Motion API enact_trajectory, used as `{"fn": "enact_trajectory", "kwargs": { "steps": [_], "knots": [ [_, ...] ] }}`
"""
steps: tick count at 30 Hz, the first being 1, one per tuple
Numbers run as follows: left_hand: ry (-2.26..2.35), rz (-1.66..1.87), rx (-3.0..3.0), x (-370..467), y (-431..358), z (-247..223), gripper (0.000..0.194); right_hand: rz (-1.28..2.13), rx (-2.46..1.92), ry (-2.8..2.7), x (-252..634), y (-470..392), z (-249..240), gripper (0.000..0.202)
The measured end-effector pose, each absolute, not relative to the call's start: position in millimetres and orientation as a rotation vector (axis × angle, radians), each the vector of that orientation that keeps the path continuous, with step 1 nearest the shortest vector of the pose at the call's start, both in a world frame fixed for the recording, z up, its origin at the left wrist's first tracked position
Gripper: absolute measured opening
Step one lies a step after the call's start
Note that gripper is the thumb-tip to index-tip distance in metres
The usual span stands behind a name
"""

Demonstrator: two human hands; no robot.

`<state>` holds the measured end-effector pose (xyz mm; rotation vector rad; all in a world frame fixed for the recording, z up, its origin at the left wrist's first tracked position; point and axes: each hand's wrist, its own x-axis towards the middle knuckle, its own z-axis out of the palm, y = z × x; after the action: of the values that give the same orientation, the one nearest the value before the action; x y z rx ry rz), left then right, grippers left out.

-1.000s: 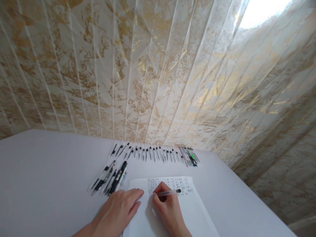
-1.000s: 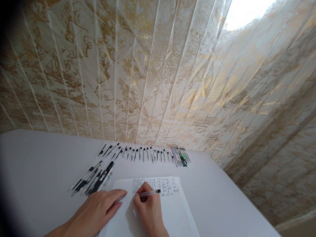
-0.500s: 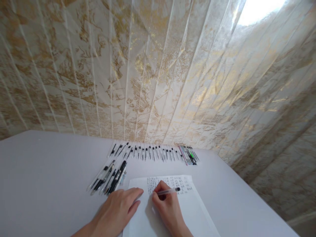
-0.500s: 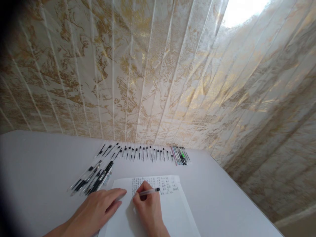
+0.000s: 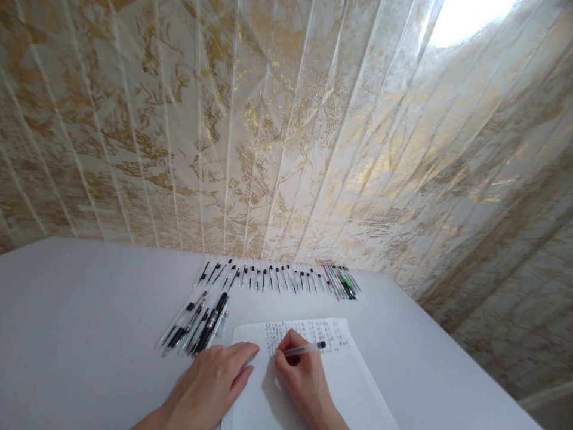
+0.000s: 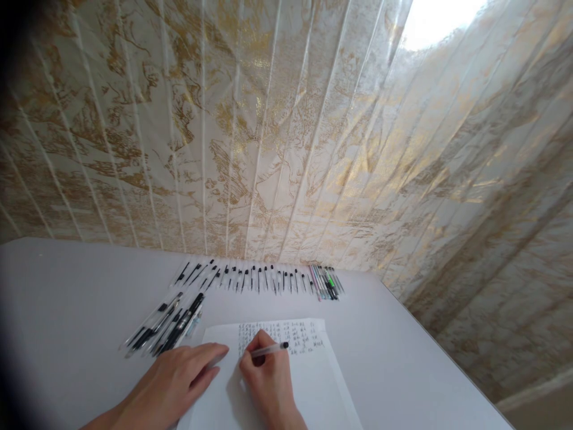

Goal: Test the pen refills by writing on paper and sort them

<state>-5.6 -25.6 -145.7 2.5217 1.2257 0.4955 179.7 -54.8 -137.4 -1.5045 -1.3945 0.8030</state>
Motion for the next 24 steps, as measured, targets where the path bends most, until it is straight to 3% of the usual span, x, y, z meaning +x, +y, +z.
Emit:
{"fn": "enact_trajectory", "kwargs": {
  "steps": [24],
  "knots": [
    [1.216,0.531,2.540,-6.4,-25.4,-148.8,0.027,0.794,-1.537,-1.397,178.8,-56.1,-135.0,0.008]
  ]
}}
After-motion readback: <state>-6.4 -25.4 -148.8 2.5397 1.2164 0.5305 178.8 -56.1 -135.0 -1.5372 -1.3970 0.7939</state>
